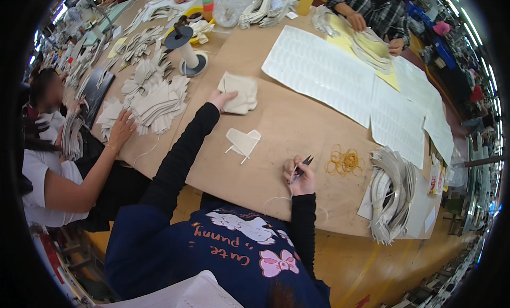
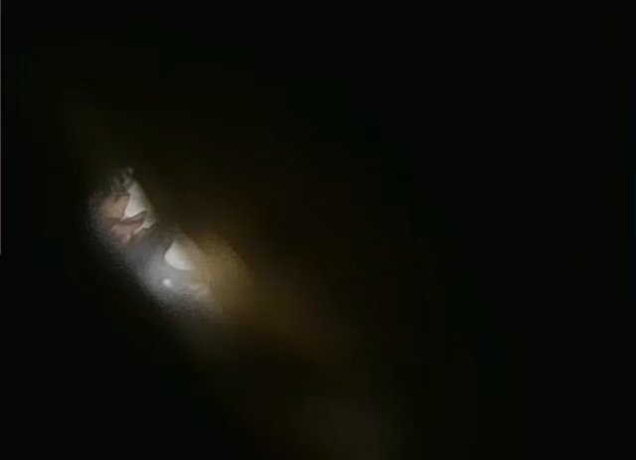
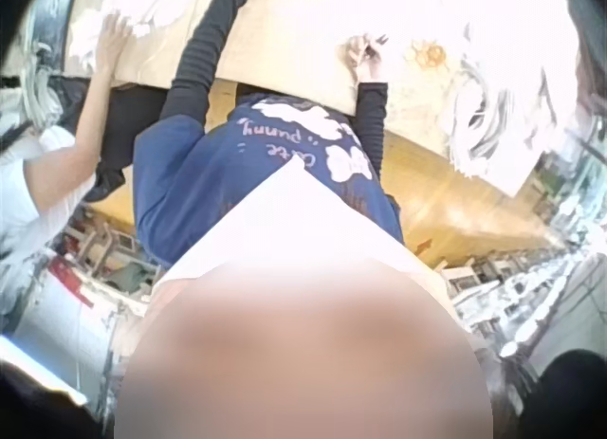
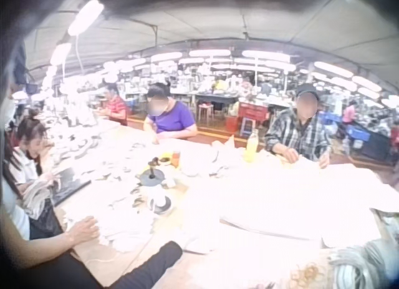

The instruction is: The person repeatedly picks up white fabric mask blanks and elastic bands, inserts the bands into the mask edges, and places the finished masks into a growing stack on the table. The process is continuous and repetitive throughout the clip.

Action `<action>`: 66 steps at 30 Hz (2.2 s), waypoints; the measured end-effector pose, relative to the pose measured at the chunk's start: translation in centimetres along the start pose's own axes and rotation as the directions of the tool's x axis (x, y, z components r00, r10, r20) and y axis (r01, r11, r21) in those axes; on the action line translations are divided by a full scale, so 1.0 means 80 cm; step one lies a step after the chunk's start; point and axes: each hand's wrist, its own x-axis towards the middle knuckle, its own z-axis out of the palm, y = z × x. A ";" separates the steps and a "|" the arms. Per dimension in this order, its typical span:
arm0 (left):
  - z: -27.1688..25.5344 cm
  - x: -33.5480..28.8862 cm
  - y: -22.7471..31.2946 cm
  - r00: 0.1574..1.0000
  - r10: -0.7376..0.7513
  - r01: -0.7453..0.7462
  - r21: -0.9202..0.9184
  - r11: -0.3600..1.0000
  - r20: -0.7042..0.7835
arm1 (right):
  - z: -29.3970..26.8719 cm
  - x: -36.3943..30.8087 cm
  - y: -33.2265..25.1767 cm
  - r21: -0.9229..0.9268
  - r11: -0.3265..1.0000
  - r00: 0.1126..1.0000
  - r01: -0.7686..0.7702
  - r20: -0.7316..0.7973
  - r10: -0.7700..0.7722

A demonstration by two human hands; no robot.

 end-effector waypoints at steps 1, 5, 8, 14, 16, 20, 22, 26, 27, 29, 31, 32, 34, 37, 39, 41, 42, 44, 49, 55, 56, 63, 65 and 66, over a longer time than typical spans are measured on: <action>-0.001 0.009 -0.002 0.993 -0.064 0.085 0.219 0.972 -0.103 | 0.000 -0.001 0.003 0.016 1.000 1.000 0.013 -0.022 -0.013; -0.035 -0.044 -0.014 0.931 0.253 -0.083 0.522 0.849 -0.264 | -0.008 -0.007 0.003 0.052 0.996 0.985 0.079 -0.160 -0.070; -0.058 -0.131 -0.022 0.810 0.546 -0.237 0.732 0.638 -0.213 | -0.012 -0.002 -0.003 0.231 0.973 1.000 -0.004 -0.029 0.011; -0.021 -0.211 -0.057 0.828 0.477 -0.532 0.681 0.504 0.293 | 0.048 -0.012 -0.018 -0.268 0.954 0.987 -0.135 -0.117 0.107; -0.007 -0.203 -0.063 0.813 0.496 -0.535 0.729 0.427 0.305 | 0.086 -0.031 -0.024 -0.537 0.833 0.982 -0.137 -0.182 0.044; 0.005 -0.172 -0.055 0.799 0.453 -0.545 0.795 0.267 0.395 | 0.146 -0.076 -0.032 -0.765 0.643 0.945 -0.028 -0.229 -0.232; 0.004 -0.158 -0.046 0.833 0.380 -0.519 0.804 0.290 0.402 | 0.158 -0.100 -0.041 -0.818 0.569 0.900 0.084 -0.182 -0.395; -0.006 -0.140 -0.029 0.879 0.259 -0.476 0.756 0.449 0.400 | 0.149 -0.143 -0.076 -0.753 0.597 0.833 0.277 -0.121 -0.539; -0.008 -0.140 -0.027 0.898 0.195 -0.434 0.726 0.534 0.393 | 0.144 -0.152 -0.084 -0.709 0.625 0.816 0.327 -0.122 -0.565; -0.009 -0.145 -0.023 0.941 0.125 -0.310 0.651 0.692 0.315 | 0.134 -0.166 -0.097 -0.658 0.631 0.742 0.411 -0.160 -0.651; -0.007 -0.154 -0.018 0.952 0.014 -0.099 0.264 0.959 0.305 | 0.127 -0.176 -0.108 -0.665 0.578 0.615 0.474 -0.219 -0.757; -0.006 -0.158 -0.012 0.953 -0.083 0.061 0.082 0.995 0.293 | 0.127 -0.180 -0.113 -0.661 0.563 0.580 0.496 -0.230 -0.782; -0.003 -0.161 0.004 0.922 -0.053 -0.037 0.224 0.974 0.383 | 0.131 -0.189 -0.123 -0.655 0.527 0.504 0.541 -0.249 -0.827; 0.002 -0.144 0.041 0.749 -0.025 -0.439 0.525 0.729 0.662 | 0.141 -0.195 -0.137 -0.748 0.440 0.457 0.498 -0.205 -0.866; 0.016 -0.123 0.059 0.646 -0.122 -0.617 0.610 0.497 0.753 | 0.148 -0.196 -0.145 -0.817 0.357 0.411 0.453 -0.165 -0.897; 0.039 -0.108 0.062 0.636 -0.237 -0.679 0.679 0.279 0.734 | 0.154 -0.198 -0.148 -0.841 0.298 0.359 0.453 -0.134 -0.924; 0.052 -0.101 0.058 0.627 -0.269 -0.705 0.679 0.202 0.731 | 0.156 -0.198 -0.148 -0.845 0.270 0.350 0.462 -0.106 -0.931; 0.070 -0.090 0.047 0.618 -0.315 -0.724 0.678 0.129 0.720 | 0.158 -0.201 -0.147 -0.851 0.244 0.323 0.464 -0.094 -0.942; 0.074 -0.079 0.018 0.527 0.005 -0.836 0.518 0.180 0.850 | 0.156 -0.221 -0.145 -0.901 0.230 0.240 0.369 -0.147 -0.960; 0.055 -0.080 0.004 0.719 -0.057 -0.666 0.710 0.228 0.693 | 0.152 -0.268 -0.172 -0.900 0.145 0.037 0.412 -0.143 -0.989; 0.046 -0.082 0.000 0.724 -0.017 -0.661 0.700 0.268 0.690 | 0.153 -0.277 -0.179 -0.887 0.133 -0.053 0.442 -0.174 -0.983; -0.104 -0.138 -0.057 0.955 0.263 -0.174 0.464 0.869 -0.136 | 0.203 -0.372 -0.216 -0.730 -0.561 -0.740 0.391 0.113 -0.663; -0.133 -0.159 -0.064 0.816 0.527 -0.279 0.638 0.718 -0.237 | 0.207 -0.378 -0.233 -0.762 -0.552 -0.700 0.337 0.189 -0.689; -0.138 -0.169 -0.062 0.760 0.577 -0.230 0.705 0.670 -0.300 | 0.206 -0.373 -0.243 -0.781 -0.530 -0.646 0.331 0.221 -0.731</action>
